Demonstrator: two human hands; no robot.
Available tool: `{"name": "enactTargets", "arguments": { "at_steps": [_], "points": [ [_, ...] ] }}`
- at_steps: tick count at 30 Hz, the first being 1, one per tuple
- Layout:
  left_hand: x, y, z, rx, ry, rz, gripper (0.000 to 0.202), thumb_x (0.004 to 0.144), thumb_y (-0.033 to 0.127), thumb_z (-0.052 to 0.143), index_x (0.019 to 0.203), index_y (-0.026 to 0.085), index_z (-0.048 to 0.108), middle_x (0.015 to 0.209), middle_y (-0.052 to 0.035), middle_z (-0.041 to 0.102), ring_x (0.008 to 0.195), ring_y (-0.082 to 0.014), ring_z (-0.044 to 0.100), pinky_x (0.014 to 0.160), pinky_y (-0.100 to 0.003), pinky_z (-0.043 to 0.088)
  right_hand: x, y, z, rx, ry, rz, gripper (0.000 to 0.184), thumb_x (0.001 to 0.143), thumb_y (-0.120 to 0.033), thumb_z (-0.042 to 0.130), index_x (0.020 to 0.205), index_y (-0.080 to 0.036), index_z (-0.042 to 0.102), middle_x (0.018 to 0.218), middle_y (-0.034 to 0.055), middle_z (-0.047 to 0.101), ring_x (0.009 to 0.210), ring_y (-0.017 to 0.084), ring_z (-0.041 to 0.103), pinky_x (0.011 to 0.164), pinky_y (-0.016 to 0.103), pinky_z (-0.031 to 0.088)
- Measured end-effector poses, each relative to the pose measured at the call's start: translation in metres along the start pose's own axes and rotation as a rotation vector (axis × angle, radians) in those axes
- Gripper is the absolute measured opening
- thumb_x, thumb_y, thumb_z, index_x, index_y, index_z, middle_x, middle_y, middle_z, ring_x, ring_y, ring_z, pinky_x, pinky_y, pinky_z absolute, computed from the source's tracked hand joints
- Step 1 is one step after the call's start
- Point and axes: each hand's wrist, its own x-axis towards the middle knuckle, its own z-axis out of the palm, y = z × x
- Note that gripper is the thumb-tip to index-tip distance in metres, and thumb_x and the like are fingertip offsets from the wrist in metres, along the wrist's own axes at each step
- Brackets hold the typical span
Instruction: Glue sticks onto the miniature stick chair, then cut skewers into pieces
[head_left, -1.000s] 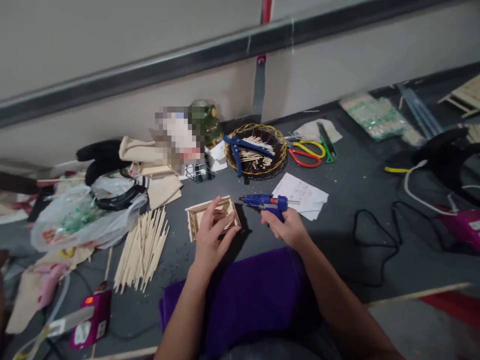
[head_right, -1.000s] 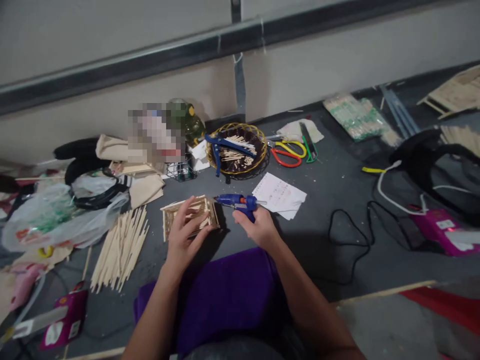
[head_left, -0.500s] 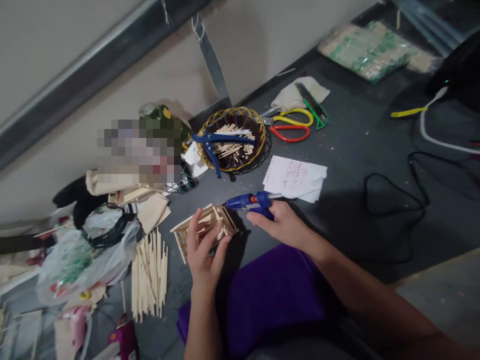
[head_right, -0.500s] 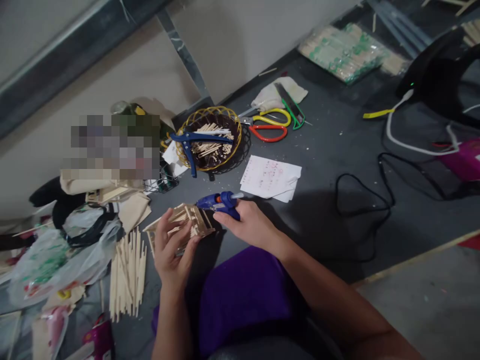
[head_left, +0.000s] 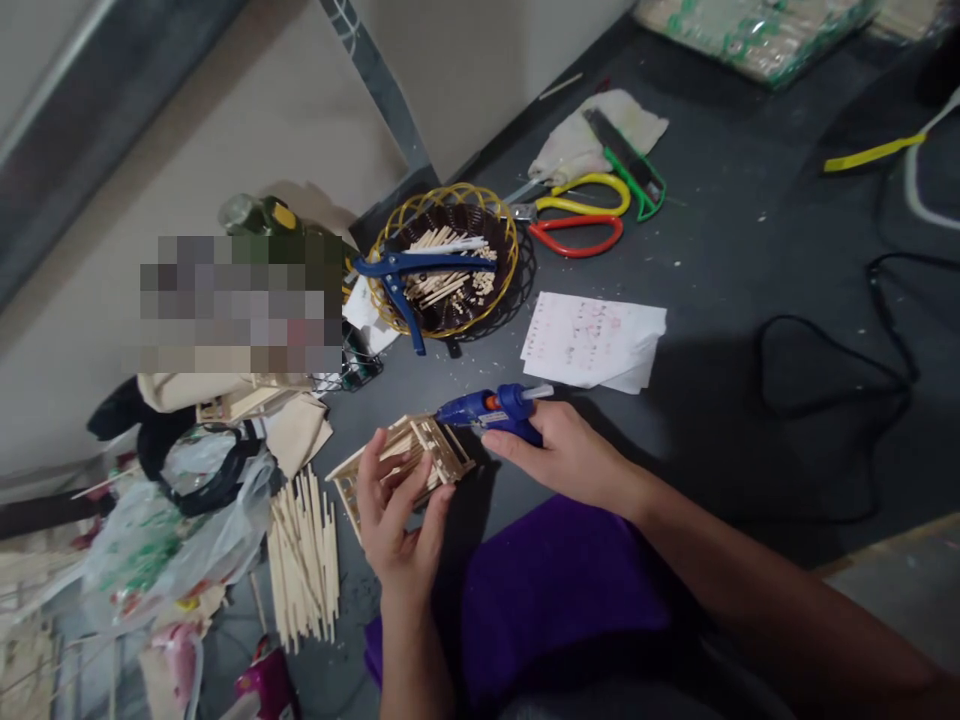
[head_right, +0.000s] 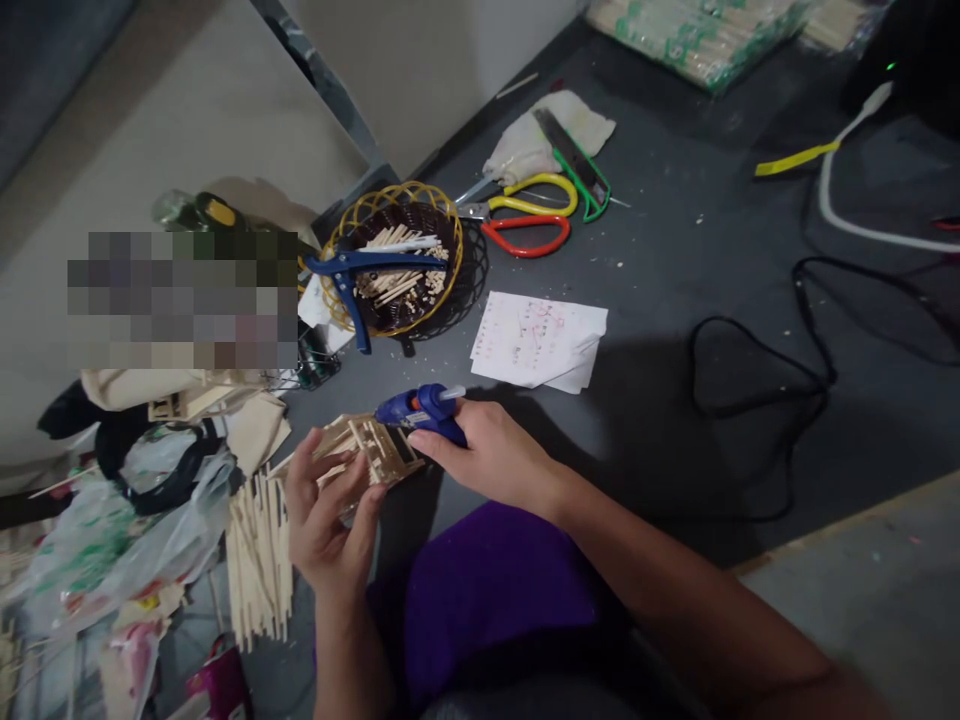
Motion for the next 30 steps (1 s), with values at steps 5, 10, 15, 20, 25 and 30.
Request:
{"name": "enactTargets", "arguments": {
  "at_steps": [5,10,15,20,25,30],
  "points": [
    [-0.0017,-0.0013,-0.0001,0.001,-0.009,-0.012,0.036,0.081,0.016,0.069,0.115,0.026,0.065,0.146,-0.0096,0.042,0.108,-0.0219,0.060,0.082,-0.039,0.057,0.0001,-0.0013,-0.0006,-0.001,-0.002,0.030,0.027,0.087,-0.041,0.058,0.096,-0.019,0.071,0.087,0.0056,0.074,0.080,0.020,0.067,0.069,0.027,0.048],
    [-0.0014,-0.0012,0.0005,0.007,-0.006,-0.009,0.035,0.081,0.018,0.069,0.115,0.026,0.066,0.146,-0.0096,0.043,0.108,-0.0231,0.061,0.082,-0.040,0.057,0.0000,-0.0027,-0.0021,0.011,0.025,0.023,0.024,0.086,-0.039,0.059,0.092,-0.019,0.071,0.082,0.0042,0.073,0.076,0.018,0.066,0.067,0.026,0.047],
    [-0.0010,-0.0011,0.0007,-0.011,-0.003,-0.002,0.037,0.080,0.016,0.069,0.115,0.027,0.066,0.146,-0.0085,0.044,0.109,-0.0237,0.061,0.084,-0.040,0.056,0.0001,-0.0012,-0.0012,0.028,0.031,0.024,0.025,0.086,-0.040,0.058,0.091,-0.019,0.071,0.080,0.0037,0.072,0.074,0.018,0.065,0.066,0.025,0.047],
    [-0.0015,-0.0010,0.0002,0.013,-0.013,-0.019,0.034,0.082,0.020,0.069,0.115,0.025,0.066,0.146,-0.0102,0.043,0.109,-0.0237,0.060,0.083,-0.040,0.056,-0.0001,0.0004,0.0004,0.081,0.032,0.020,0.028,0.087,-0.041,0.058,0.095,-0.019,0.072,0.083,0.0041,0.073,0.079,0.020,0.066,0.069,0.026,0.049],
    [-0.0002,-0.0001,0.0005,0.016,-0.005,-0.002,0.032,0.081,0.019,0.069,0.113,0.025,0.066,0.145,-0.0099,0.044,0.106,-0.0228,0.061,0.082,-0.040,0.057,-0.0004,0.0004,0.0006,0.085,0.040,0.016,0.026,0.086,-0.040,0.059,0.095,-0.020,0.072,0.082,0.0035,0.073,0.077,0.018,0.066,0.070,0.026,0.049],
    [-0.0017,-0.0017,0.0002,0.017,-0.013,-0.012,0.032,0.082,0.020,0.068,0.114,0.025,0.065,0.146,-0.0097,0.043,0.107,-0.0229,0.061,0.082,-0.040,0.057,-0.0004,0.0011,0.0005,0.064,0.029,0.009,0.026,0.087,-0.041,0.058,0.094,-0.020,0.071,0.082,0.0032,0.072,0.077,0.018,0.066,0.068,0.026,0.048]
  ]
}}
